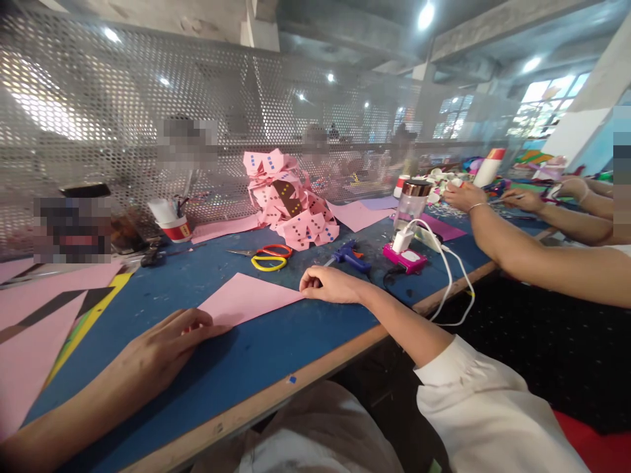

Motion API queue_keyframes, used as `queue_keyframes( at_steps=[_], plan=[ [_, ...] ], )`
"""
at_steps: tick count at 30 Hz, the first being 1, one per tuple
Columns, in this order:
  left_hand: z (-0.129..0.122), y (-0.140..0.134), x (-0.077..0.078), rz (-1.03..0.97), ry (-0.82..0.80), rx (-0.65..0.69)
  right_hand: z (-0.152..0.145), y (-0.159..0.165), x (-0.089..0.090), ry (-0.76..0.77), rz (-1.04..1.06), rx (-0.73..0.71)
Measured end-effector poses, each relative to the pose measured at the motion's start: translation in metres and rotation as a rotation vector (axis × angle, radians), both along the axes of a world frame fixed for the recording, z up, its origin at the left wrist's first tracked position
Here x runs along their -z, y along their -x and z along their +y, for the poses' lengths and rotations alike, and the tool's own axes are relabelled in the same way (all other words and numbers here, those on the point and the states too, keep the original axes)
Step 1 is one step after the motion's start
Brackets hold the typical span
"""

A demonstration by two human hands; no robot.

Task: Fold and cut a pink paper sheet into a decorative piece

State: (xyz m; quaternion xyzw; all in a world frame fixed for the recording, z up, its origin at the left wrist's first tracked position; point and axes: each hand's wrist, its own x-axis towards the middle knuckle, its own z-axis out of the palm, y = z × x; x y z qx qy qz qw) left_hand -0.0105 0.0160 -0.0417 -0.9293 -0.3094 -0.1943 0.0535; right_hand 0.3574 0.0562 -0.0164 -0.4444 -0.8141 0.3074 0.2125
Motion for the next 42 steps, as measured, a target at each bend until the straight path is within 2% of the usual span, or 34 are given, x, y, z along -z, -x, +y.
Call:
queue_keyframes(
  at_steps=[16,29,34,40,42],
  plan=[
    [-0.001,-0.001,0.000,-0.015,-0.005,-0.019,0.004,0.000,0.002,0.027,0.019,-0.007],
    [0.000,0.001,0.005,-0.054,0.010,-0.009,0.009,-0.012,0.002,0.111,0.066,-0.097],
    [-0.003,0.001,0.003,-0.037,0.017,-0.030,0.006,-0.010,0.000,0.121,0.091,-0.035],
    [-0.006,0.000,0.002,-0.014,0.038,-0.043,0.009,-0.012,0.003,0.226,0.326,0.018],
    [-0.006,0.001,0.003,-0.004,0.027,-0.046,0.009,-0.012,0.003,0.215,0.356,0.047]
  ],
)
